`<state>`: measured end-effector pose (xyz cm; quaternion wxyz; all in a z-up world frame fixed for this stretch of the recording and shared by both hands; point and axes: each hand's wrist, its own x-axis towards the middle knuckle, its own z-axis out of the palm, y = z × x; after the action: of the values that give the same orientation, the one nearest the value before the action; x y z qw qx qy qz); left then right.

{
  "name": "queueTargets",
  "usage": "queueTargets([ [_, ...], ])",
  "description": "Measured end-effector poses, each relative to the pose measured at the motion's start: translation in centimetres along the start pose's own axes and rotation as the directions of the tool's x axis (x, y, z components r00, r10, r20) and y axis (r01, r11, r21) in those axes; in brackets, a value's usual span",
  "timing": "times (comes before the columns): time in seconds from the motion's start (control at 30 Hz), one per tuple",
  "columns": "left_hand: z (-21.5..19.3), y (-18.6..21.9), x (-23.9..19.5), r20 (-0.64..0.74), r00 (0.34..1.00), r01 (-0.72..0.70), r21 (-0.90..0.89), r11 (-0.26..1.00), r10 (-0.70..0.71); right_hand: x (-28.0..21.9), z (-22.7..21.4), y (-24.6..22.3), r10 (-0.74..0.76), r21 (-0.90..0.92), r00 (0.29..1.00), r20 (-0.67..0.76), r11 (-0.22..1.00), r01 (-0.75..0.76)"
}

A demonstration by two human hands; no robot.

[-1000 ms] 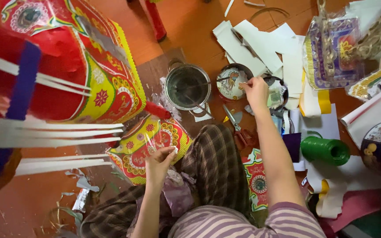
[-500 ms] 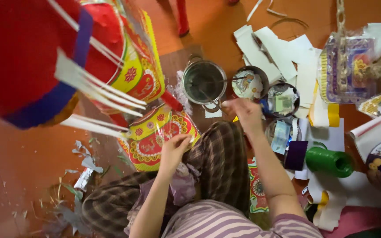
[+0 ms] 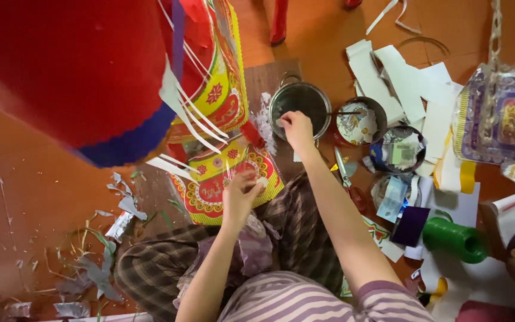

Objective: The person assembles a red and yellow paper horse craft by applying glue and attaching decorative paper pieces. They use a brush to apply adhesive and place cutouts on the horse's head and body.

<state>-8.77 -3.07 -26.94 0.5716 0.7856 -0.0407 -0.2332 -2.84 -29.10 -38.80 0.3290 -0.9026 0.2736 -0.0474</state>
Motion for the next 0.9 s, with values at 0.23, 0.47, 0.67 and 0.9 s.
queueTargets([
  [0.23,-1.3,-1.5,-0.3,0.032,0.995,0.097,-0.253,0.963,-0.092,1.1,1.5,0.8,0.078,0.055,0.976,0.204,0.994,-0.091],
  [0.47,-1.3,-2.0,-0.5,0.042,0.996,0.088,-0.295,0.951,-0.079,-0.9,-0.4,-0.7,-0.149,-0.180,0.960,0.237,0.964,0.194],
  [0.67,-1.9,0.7,-1.0,-0.030,0.999,0.018,-0.216,0.976,-0.025,-4.8,-5.2,-2.8,-0.046,0.292,0.976,0.213,0.956,-0.019],
  [0.9,-2.0,2.9,-1.8,-0.094,0.996,-0.048,-0.451,0.891,0.006,-14.5,-8.9,-11.7,-0.475,0.384,0.847,-0.240,0.754,0.532],
])
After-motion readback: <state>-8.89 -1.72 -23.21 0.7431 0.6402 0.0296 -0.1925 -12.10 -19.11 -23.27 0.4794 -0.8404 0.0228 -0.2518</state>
